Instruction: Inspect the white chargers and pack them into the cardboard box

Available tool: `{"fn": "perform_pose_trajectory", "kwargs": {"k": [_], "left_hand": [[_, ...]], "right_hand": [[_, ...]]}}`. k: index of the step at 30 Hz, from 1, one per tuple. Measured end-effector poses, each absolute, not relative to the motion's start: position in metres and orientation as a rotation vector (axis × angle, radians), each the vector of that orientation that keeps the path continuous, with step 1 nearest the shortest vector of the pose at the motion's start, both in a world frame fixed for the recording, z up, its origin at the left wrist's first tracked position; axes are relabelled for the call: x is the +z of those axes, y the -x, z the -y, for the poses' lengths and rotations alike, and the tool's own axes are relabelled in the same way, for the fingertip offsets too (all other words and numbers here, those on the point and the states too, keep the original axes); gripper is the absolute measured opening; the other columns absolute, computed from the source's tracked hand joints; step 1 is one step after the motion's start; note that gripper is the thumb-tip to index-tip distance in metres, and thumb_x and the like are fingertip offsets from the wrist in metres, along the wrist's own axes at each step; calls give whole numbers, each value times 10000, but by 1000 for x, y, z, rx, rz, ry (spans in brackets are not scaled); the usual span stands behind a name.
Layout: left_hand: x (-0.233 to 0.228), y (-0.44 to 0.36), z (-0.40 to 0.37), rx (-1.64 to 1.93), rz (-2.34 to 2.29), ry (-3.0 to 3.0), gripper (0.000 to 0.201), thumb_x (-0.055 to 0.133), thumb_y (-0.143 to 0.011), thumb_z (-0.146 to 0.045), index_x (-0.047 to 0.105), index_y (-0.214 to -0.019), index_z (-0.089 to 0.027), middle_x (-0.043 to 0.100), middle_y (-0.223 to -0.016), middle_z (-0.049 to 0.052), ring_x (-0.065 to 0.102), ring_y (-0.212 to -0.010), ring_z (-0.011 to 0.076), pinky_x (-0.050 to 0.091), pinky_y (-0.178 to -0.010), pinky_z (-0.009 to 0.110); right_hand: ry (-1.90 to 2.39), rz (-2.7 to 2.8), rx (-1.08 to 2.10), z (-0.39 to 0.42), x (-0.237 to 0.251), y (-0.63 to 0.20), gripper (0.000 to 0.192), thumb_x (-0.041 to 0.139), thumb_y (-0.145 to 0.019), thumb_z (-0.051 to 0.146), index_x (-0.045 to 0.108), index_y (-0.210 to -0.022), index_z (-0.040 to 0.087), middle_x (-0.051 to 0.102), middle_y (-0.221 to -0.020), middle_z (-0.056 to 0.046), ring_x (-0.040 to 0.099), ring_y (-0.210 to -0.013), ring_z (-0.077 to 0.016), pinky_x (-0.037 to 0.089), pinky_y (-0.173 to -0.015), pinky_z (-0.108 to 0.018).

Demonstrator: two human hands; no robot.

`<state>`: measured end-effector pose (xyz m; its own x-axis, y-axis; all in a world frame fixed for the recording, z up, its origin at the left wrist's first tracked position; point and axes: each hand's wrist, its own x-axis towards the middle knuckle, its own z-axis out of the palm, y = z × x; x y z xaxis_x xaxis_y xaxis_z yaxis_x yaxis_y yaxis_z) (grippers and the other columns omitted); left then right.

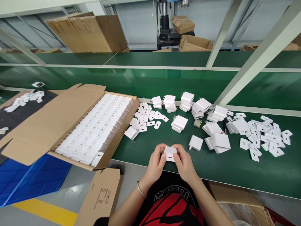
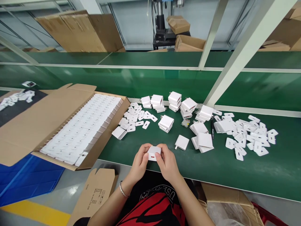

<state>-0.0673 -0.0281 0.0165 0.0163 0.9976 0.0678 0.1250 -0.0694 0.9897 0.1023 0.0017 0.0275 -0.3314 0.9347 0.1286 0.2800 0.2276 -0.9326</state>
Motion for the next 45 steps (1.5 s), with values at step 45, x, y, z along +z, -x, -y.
{"fn": "perform_pose_trajectory", "kwargs": {"k": [45], "left_hand": [[27, 70, 24, 1180, -1211, -1508, 518, 342, -1136, -535, 729, -1217, -200, 766, -1158, 103, 690, -1028, 249, 516, -926, 357]], "right_hand": [[1105, 1734, 1204, 1, 36, -102, 330, 438, -1098, 527, 570, -1196, 241, 661, -914, -22, 604, -746, -192, 479, -680, -315]]}}
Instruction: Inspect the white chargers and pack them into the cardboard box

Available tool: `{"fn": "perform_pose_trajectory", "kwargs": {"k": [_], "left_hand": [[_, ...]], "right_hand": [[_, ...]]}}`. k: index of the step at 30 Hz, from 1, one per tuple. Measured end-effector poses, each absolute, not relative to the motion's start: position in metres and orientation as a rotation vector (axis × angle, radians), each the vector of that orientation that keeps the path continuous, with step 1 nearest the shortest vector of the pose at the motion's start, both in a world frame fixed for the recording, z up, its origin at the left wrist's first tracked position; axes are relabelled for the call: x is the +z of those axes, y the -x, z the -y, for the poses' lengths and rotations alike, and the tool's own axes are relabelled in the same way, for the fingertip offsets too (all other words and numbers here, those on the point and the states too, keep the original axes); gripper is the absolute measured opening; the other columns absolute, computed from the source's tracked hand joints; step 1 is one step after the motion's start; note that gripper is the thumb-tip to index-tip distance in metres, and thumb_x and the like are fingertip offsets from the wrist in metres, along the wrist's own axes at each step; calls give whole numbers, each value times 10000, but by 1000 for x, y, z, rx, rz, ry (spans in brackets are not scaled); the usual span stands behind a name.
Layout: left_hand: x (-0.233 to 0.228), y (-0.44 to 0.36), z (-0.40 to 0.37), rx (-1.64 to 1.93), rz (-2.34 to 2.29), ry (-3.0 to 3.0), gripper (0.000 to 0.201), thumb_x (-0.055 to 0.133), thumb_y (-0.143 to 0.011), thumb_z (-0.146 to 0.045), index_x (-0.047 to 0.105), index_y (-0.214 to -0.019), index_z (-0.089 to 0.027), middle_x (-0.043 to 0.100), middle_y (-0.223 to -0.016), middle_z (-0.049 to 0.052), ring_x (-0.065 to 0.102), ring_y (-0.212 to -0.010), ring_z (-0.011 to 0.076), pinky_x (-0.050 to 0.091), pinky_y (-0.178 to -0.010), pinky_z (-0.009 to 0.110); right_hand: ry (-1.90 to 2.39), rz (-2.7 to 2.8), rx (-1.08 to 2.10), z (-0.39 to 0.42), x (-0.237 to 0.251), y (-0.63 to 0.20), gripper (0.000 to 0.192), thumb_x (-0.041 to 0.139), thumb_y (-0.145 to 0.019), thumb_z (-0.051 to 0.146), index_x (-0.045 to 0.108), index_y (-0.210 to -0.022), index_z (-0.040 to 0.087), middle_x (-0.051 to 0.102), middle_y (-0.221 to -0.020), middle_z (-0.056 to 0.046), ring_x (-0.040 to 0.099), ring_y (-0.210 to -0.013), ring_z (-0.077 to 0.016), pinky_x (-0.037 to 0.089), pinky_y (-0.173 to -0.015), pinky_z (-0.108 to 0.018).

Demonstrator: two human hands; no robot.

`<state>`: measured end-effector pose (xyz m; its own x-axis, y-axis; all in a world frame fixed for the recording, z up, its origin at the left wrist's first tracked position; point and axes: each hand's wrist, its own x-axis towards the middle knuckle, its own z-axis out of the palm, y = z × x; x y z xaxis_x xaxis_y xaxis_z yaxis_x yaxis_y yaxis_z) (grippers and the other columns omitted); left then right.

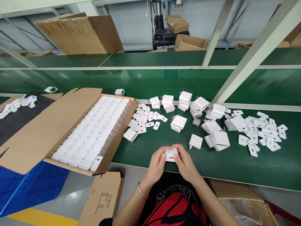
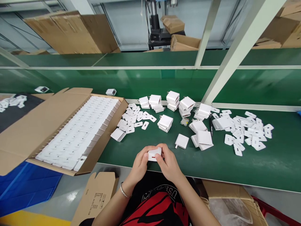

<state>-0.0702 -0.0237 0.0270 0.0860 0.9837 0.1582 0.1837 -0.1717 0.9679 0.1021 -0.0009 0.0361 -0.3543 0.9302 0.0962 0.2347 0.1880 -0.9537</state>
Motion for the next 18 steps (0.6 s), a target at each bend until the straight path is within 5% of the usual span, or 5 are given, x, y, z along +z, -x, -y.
{"fn": "perform_pose_trajectory", "kwargs": {"k": [10, 18], "left_hand": [[27, 70, 21, 1180, -1236, -1431, 539, 366, -1123, -575, 742, -1155, -190, 768, -1124, 103, 689, -1032, 254, 516, -930, 358], [27, 69, 23, 1171, -1204, -1460, 690, 241, -1101, -680, 724, -1239, -208, 746, -1025, 74, 568, -735, 185, 469, -703, 321]], "right_hand": [[1143, 1732, 1196, 0, 32, -102, 382, 428, -1099, 569, 589, -1182, 232, 635, -843, -4, 575, -694, -185, 445, -647, -311], [1117, 1614, 1278, -3, 31, -101, 543, 260, -1124, 643, 614, -1198, 239, 710, -917, -33, 648, -754, -199, 501, -687, -326]]}}
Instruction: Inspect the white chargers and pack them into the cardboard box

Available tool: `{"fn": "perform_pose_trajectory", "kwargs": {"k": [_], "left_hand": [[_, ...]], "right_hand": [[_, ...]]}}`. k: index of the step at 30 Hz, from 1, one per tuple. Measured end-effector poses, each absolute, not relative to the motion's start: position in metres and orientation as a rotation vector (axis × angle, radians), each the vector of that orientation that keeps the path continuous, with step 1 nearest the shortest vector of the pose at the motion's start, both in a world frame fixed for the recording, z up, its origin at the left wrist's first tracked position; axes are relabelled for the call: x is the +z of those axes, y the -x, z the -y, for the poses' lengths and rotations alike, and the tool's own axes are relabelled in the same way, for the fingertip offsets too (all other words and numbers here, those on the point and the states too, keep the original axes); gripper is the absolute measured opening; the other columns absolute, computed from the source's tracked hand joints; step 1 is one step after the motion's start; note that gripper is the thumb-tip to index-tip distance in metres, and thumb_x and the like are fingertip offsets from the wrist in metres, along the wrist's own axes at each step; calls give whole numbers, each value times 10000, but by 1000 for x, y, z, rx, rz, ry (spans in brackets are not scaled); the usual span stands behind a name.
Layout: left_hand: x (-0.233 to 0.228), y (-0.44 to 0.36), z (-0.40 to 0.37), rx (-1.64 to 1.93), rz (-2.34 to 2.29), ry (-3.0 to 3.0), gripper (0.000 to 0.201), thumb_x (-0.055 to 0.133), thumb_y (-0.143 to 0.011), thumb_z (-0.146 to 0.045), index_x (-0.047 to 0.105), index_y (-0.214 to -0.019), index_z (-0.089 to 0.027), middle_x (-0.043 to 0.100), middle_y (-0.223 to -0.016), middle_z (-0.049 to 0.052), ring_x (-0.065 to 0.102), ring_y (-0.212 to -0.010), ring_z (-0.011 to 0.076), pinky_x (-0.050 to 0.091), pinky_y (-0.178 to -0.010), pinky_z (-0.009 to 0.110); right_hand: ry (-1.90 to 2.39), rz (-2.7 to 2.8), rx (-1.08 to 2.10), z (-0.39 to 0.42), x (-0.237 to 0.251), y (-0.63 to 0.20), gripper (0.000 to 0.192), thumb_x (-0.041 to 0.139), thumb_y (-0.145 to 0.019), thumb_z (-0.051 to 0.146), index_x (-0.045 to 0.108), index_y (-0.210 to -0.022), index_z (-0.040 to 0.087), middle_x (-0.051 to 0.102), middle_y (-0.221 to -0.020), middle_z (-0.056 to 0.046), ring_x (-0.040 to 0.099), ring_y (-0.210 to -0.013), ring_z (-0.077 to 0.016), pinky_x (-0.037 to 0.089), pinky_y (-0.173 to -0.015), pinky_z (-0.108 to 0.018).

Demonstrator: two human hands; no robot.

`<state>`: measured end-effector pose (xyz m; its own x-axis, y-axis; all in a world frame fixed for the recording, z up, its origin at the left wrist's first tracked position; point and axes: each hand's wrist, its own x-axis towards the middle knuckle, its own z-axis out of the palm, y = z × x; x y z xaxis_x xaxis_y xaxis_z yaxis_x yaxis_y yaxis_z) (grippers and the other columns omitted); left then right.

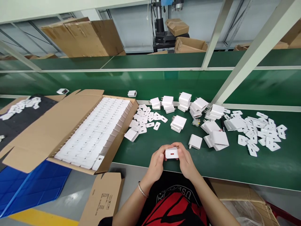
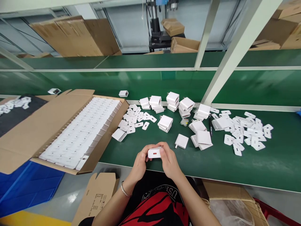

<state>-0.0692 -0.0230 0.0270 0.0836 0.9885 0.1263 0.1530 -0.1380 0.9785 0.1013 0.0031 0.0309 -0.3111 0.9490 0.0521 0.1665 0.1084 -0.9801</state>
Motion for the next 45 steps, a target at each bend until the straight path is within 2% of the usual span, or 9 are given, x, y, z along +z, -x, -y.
{"fn": "perform_pose_trajectory", "kwargs": {"k": [5, 8, 11, 19, 31, 35, 38, 41, 45], "left_hand": [[24, 69, 25, 1156, -1212, -1436, 519, 381, -1116, -590, 605, -1406, -223, 715, -1323, 120, 686, -1133, 270, 532, -969, 382], [18, 73, 29, 1135, -1164, -1403, 532, 401, -1124, -552, 447, -1552, -240, 657, -1428, 141, 674, -1219, 280, 542, -1020, 406], [8, 77, 33, 1219, -1117, -1429, 491, 451, -1121, -514, 454, -1539, -256, 588, -1497, 145, 628, -1311, 283, 526, -1084, 424], [-3, 76, 40, 1373, -1144, -1473, 464, 534, -1094, -505, 529, -1486, -257, 613, -1421, 140, 650, -1230, 268, 554, -1034, 402], [0, 76, 36, 1358, -1160, -1461, 431, 557, -1085, -483, 556, -1461, -272, 648, -1376, 123, 668, -1179, 270, 566, -1003, 400], [4, 78, 35, 1302, -1086, -1427, 489, 529, -1087, -542, 541, -1497, -276, 625, -1437, 131, 644, -1253, 289, 547, -1047, 414], [8, 79, 34, 1267, -1047, -1410, 576, 377, -1108, -618, 506, -1563, -288, 583, -1506, 132, 586, -1334, 307, 484, -1129, 452], [11, 80, 31, 1268, -1034, -1341, 611, 257, -1124, -624, 484, -1592, -304, 640, -1363, 109, 615, -1177, 266, 499, -1056, 430], [14, 80, 26, 1197, -989, -1406, 596, 516, -1075, -608, 482, -1579, -292, 662, -1215, 80, 609, -980, 215, 515, -954, 385]], "right_hand": [[1066, 1650, 1273, 1, 30, -103, 452, 420, -1102, 587, 518, -1377, 241, 709, -1135, -78, 692, -929, -227, 564, -809, -362], [1079, 1651, 1260, 5, 30, -104, 508, 623, -1032, 461, 449, -1459, 247, 665, -1316, -118, 691, -1109, -251, 584, -938, -397], [1059, 1657, 1232, 6, 29, -104, 544, 691, -986, 412, 467, -1455, 250, 636, -1384, -138, 668, -1212, -275, 567, -1023, -429], [967, 1735, 1134, 4, 28, -104, 390, 635, -1030, 524, 587, -1292, 238, 702, -1176, -103, 698, -1037, -262, 579, -876, -382], [997, 1688, 1079, 10, 25, -97, 293, 630, -1029, 388, 571, -1280, 251, 678, -1102, -64, 679, -958, -233, 577, -822, -356], [980, 1649, 1008, 12, 20, -95, 351, 660, -1020, 425, 569, -1316, 260, 672, -1152, -75, 675, -1005, -246, 576, -848, -371], [962, 1622, 966, 11, 18, -96, 442, 732, -971, 505, 585, -1313, 267, 662, -1129, -77, 663, -989, -254, 573, -836, -381], [1000, 1498, 1020, 8, 17, -98, 484, 779, -926, 561, 599, -1271, 272, 663, -1113, -75, 666, -960, -249, 581, -803, -373], [973, 1298, 1269, 4, 17, -100, 462, 678, -973, 638, 575, -1242, 277, 707, -1073, -67, 714, -922, -243, 611, -761, -361]]}}
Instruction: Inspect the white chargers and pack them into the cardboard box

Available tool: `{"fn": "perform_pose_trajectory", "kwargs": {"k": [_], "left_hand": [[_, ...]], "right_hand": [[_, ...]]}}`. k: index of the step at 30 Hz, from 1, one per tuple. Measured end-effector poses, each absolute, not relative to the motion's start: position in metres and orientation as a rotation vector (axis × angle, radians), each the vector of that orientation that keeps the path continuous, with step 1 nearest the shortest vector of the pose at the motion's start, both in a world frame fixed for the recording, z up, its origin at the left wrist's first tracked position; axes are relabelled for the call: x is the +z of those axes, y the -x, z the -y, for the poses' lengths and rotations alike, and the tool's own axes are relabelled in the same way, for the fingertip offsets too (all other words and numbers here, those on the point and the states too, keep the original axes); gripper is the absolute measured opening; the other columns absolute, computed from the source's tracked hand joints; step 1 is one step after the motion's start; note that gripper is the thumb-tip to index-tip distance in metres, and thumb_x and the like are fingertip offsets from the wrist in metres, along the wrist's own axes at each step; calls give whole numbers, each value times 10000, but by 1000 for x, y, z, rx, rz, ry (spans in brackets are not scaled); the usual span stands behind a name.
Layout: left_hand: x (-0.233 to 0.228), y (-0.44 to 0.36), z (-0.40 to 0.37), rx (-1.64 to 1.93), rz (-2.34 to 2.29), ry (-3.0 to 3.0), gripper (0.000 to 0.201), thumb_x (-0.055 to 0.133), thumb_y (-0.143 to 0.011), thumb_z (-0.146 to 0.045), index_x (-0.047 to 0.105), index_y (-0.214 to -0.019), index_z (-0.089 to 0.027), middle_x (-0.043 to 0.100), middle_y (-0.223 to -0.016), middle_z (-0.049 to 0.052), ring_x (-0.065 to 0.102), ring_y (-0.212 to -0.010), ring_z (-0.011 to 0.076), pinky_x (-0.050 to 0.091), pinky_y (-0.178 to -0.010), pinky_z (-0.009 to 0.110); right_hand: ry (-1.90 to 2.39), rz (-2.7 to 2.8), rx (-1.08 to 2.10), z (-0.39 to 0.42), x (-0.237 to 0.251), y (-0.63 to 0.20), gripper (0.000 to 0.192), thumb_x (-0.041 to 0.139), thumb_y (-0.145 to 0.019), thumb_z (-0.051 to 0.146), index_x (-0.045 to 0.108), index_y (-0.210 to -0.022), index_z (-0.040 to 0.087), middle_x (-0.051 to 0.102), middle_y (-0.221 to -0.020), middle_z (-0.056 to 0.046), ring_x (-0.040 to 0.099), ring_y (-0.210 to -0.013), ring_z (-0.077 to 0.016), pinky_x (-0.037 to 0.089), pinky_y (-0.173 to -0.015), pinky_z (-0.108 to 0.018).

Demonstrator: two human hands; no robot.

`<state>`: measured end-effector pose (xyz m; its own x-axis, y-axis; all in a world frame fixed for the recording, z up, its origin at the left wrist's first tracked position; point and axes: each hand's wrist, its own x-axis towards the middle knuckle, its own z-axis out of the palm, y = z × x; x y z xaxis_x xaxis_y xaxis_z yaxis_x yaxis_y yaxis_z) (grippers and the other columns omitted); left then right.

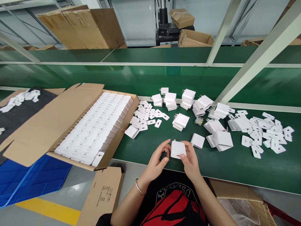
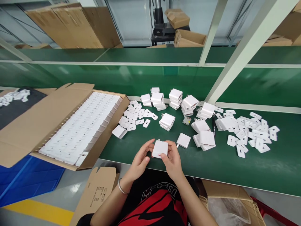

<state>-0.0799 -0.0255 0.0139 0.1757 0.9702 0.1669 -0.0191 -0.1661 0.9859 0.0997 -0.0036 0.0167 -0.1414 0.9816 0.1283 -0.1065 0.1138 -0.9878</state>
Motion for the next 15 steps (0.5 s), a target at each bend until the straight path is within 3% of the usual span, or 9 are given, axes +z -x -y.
{"fn": "perform_pose_trajectory", "kwargs": {"k": [3, 7, 15], "left_hand": [[14, 78, 24, 1161, -1045, -1424, 562, 648, -1029, -558, 513, -1488, -262, 663, -1214, 85, 626, -1048, 236, 512, -984, 395], [12, 77, 26, 1151, -1110, -1422, 432, 661, -1025, -517, 547, -1333, -237, 659, -1195, 93, 638, -1093, 257, 522, -967, 398], [15, 82, 27, 1166, -1041, -1397, 452, 641, -1039, -500, 532, -1391, -239, 655, -1267, 115, 647, -1155, 268, 531, -1017, 416]], "right_hand": [[950, 1289, 1366, 2, 17, -99, 436, 658, -982, 650, 585, -1186, 272, 733, -997, -52, 728, -877, -235, 609, -737, -343], [971, 1327, 1339, 3, 18, -98, 405, 658, -989, 618, 595, -1175, 263, 732, -976, -45, 707, -841, -220, 580, -729, -334], [1042, 1479, 1241, 7, 21, -98, 339, 761, -928, 436, 603, -1174, 263, 699, -989, -28, 650, -834, -209, 526, -732, -332]]}}
